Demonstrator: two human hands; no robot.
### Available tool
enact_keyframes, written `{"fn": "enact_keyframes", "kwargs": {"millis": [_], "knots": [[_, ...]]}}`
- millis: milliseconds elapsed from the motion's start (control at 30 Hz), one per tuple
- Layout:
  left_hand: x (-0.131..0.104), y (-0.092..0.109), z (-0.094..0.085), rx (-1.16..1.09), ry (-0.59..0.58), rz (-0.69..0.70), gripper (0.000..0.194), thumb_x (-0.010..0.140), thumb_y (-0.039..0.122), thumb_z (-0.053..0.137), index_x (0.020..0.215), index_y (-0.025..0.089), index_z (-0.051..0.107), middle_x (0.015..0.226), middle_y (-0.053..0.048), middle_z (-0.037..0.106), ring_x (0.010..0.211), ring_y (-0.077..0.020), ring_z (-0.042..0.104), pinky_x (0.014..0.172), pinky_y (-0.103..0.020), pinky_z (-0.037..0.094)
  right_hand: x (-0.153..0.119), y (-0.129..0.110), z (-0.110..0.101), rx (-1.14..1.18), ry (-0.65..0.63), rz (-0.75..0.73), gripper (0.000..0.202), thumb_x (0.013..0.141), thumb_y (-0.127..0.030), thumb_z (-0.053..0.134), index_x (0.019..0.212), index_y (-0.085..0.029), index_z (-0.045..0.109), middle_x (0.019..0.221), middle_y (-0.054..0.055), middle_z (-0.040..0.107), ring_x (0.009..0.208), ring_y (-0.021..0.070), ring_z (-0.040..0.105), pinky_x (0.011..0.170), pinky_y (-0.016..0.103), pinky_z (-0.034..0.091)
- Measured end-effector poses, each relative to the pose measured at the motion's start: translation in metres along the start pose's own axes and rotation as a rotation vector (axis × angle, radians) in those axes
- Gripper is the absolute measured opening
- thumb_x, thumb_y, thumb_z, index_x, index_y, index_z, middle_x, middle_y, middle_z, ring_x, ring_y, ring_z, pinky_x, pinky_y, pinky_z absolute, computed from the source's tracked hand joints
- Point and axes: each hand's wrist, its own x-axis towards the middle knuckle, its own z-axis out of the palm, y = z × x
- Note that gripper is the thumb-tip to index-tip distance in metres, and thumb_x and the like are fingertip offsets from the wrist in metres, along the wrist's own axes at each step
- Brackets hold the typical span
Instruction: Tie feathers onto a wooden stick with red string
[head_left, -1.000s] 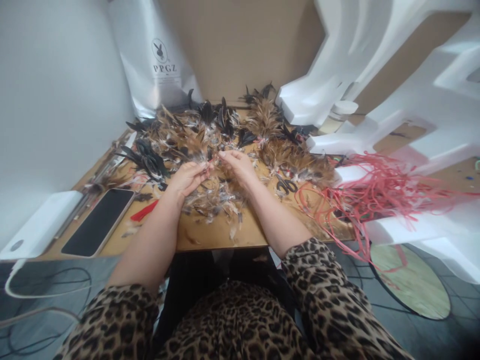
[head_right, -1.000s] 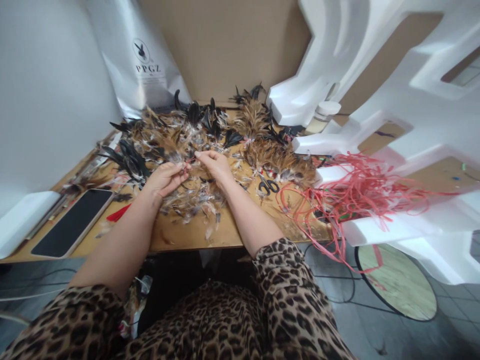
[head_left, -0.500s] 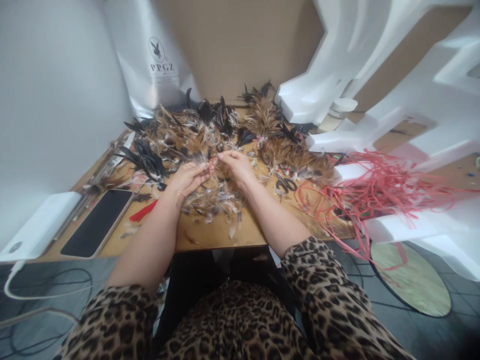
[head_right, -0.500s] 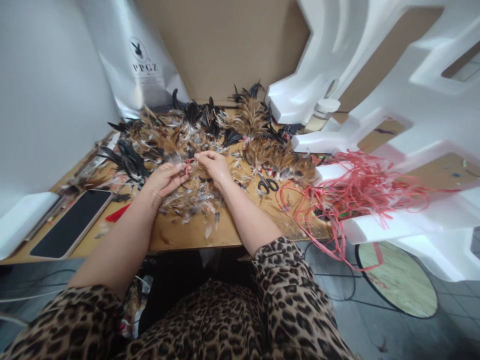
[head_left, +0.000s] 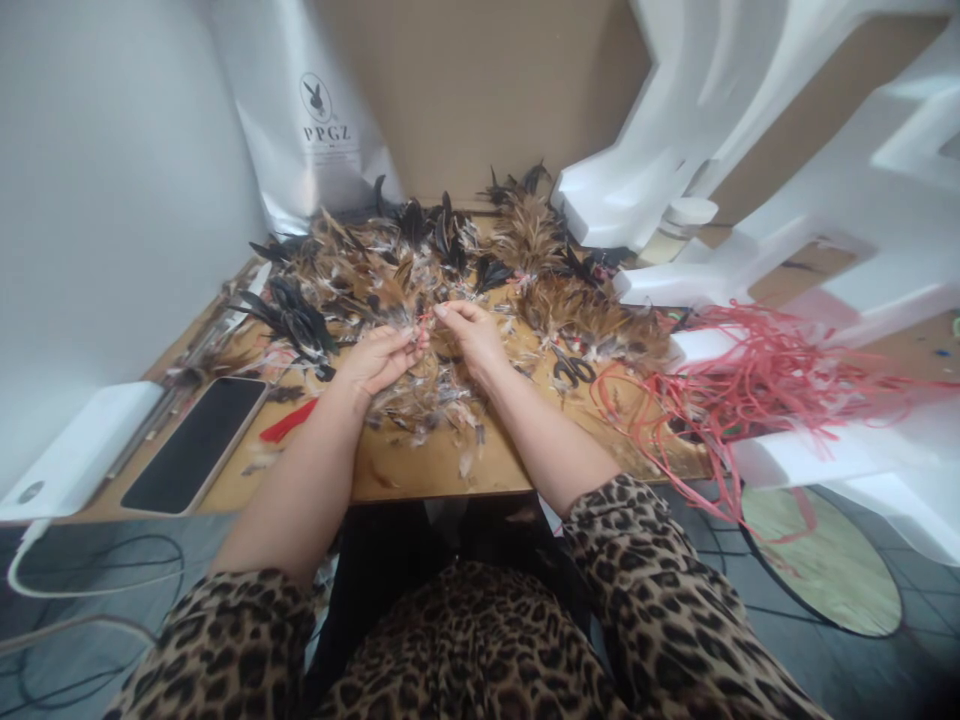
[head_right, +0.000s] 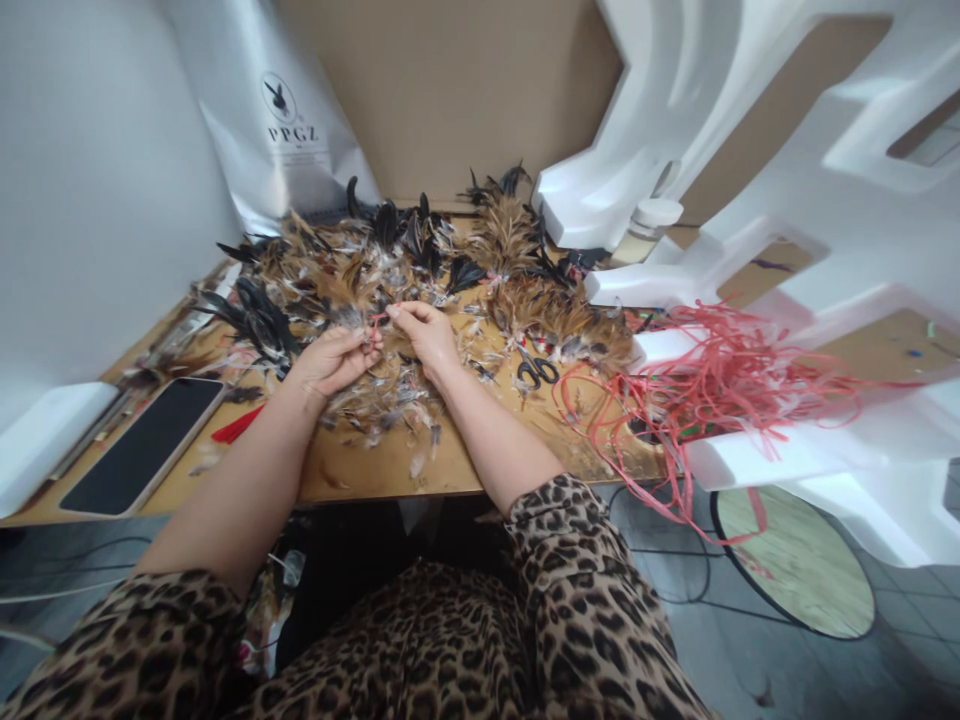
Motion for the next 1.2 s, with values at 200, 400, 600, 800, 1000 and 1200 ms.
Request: {"fn": "enact_keyframes", "kwargs": {"millis": [200, 400, 600, 800, 1000, 1200], "knots": [[0.000, 0.002, 0.003, -0.019, 0.079, 0.045, 0.010, 0.063, 0.009, 0.077, 0.062, 0.008, 0.067, 0.069, -0.008, 0.068, 0.067, -0.0113, 0.064, 0.064, -0.020, 0.050, 0.004, 0.002, -0.003, -0.035, 0.045, 0.021, 0.034, 0.057, -0.046, 0.076, 0.073, -0.018, 0.066, 0.067, -0.003, 0.062, 0.066, 0.0105, 0.054, 0.066, 0.023, 0.043], [-0.001, 0.004, 0.003, -0.014, 0.070, 0.101, 0.010, 0.065, 0.009, 0.075, 0.062, 0.010, 0.066, 0.071, -0.006, 0.067, 0.067, -0.0102, 0.061, 0.063, -0.020, 0.049, 0.008, 0.005, -0.005, -0.083, 0.068, -0.032, 0.034, 0.060, -0.049, 0.073, 0.069, -0.017, 0.064, 0.064, -0.003, 0.059, 0.062, 0.0090, 0.050, 0.066, 0.023, 0.042], [-0.001, 0.007, 0.003, -0.089, 0.056, 0.123, 0.009, 0.070, 0.011, 0.073, 0.066, 0.011, 0.065, 0.073, -0.003, 0.064, 0.071, -0.0089, 0.060, 0.063, -0.018, 0.048, 0.005, 0.004, -0.004, -0.144, 0.060, -0.078, 0.035, 0.062, -0.049, 0.072, 0.066, -0.015, 0.063, 0.062, -0.002, 0.058, 0.060, 0.0085, 0.047, 0.062, 0.022, 0.039], [-0.002, 0.010, 0.006, -0.176, 0.110, 0.179, 0.010, 0.077, 0.014, 0.068, 0.068, 0.017, 0.064, 0.075, 0.000, 0.064, 0.075, -0.0077, 0.058, 0.065, -0.017, 0.046, -0.001, 0.003, -0.001, -0.267, 0.014, -0.111, 0.034, 0.066, -0.049, 0.069, 0.067, -0.015, 0.064, 0.062, -0.002, 0.057, 0.059, 0.0088, 0.045, 0.061, 0.023, 0.037], [-0.005, 0.015, 0.003, -0.212, 0.125, 0.267, 0.013, 0.081, 0.017, 0.064, 0.070, 0.022, 0.065, 0.079, 0.002, 0.064, 0.079, -0.0077, 0.058, 0.069, -0.018, 0.047, 0.003, 0.008, -0.006, -0.316, 0.011, -0.146, 0.032, 0.067, -0.048, 0.067, 0.067, -0.016, 0.064, 0.062, -0.002, 0.056, 0.060, 0.0090, 0.045, 0.061, 0.023, 0.038], [-0.003, 0.014, 0.000, -0.177, 0.108, 0.173, 0.006, 0.077, 0.017, 0.068, 0.073, 0.019, 0.065, 0.082, 0.001, 0.065, 0.078, -0.0078, 0.060, 0.069, -0.018, 0.048, 0.006, 0.007, -0.008, -0.294, 0.042, -0.146, 0.030, 0.068, -0.045, 0.067, 0.068, -0.016, 0.064, 0.061, -0.003, 0.055, 0.061, 0.0095, 0.047, 0.064, 0.023, 0.040]]}}
